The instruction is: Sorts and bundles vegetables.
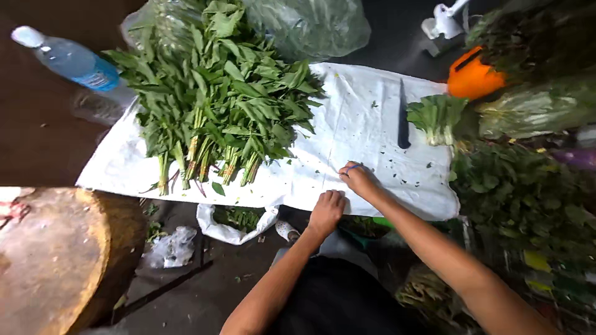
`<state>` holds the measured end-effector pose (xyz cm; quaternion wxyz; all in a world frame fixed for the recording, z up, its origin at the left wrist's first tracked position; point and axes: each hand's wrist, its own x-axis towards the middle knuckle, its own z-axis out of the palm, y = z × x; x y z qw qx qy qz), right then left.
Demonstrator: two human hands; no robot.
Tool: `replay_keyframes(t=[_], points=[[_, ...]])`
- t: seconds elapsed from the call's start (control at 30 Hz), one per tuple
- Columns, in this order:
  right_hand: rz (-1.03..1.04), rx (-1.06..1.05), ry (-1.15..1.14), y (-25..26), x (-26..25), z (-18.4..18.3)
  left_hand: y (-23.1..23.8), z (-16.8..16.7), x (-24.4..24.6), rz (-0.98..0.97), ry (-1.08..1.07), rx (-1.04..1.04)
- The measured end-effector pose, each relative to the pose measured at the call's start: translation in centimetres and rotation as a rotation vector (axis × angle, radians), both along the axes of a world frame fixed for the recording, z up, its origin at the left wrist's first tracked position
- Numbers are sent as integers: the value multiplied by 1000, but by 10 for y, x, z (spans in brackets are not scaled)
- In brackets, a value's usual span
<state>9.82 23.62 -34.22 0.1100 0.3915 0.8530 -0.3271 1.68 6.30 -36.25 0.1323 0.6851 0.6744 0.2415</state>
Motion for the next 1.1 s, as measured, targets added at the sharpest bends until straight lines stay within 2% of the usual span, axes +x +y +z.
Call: replay_keyframes(t=[0.13, 0.2, 0.33, 0.43, 0.53, 0.63, 0.73, 0.8, 0.83, 0.93, 1.0, 1.1], points=[[120, 11, -25, 9, 10, 5, -4, 1, 2, 11, 7, 31], [174, -4, -48, 14, 12, 9, -10, 9, 2, 73, -105, -11], [212, 14, -32, 18, 14, 12, -54, 33, -12, 569, -408, -67], [196, 84, -21, 19, 19, 10, -117, 35, -33, 927, -377, -75], [124, 40, 10, 23, 18, 12, -184, 40, -44, 1206, -325, -126], [65, -89, 230, 3, 3, 49, -224, 50, -57, 1417, -317, -173], [177, -249, 567, -66, -24, 106, -240, 53, -85, 1384, -272, -76], [309, -374, 693, -113, -58, 110, -233, 55, -114, 1276, -271, -10], [397, -405, 648, -132, -76, 101, -226, 59, -130, 1226, -280, -19], [633, -412, 308, -163, -120, 76, -197, 69, -180, 1114, -286, -118], [579, -428, 334, -165, -124, 73, -178, 65, -217, 1081, -218, -90], [444, -390, 384, -150, -105, 65, -169, 51, -269, 1122, -85, -105]])
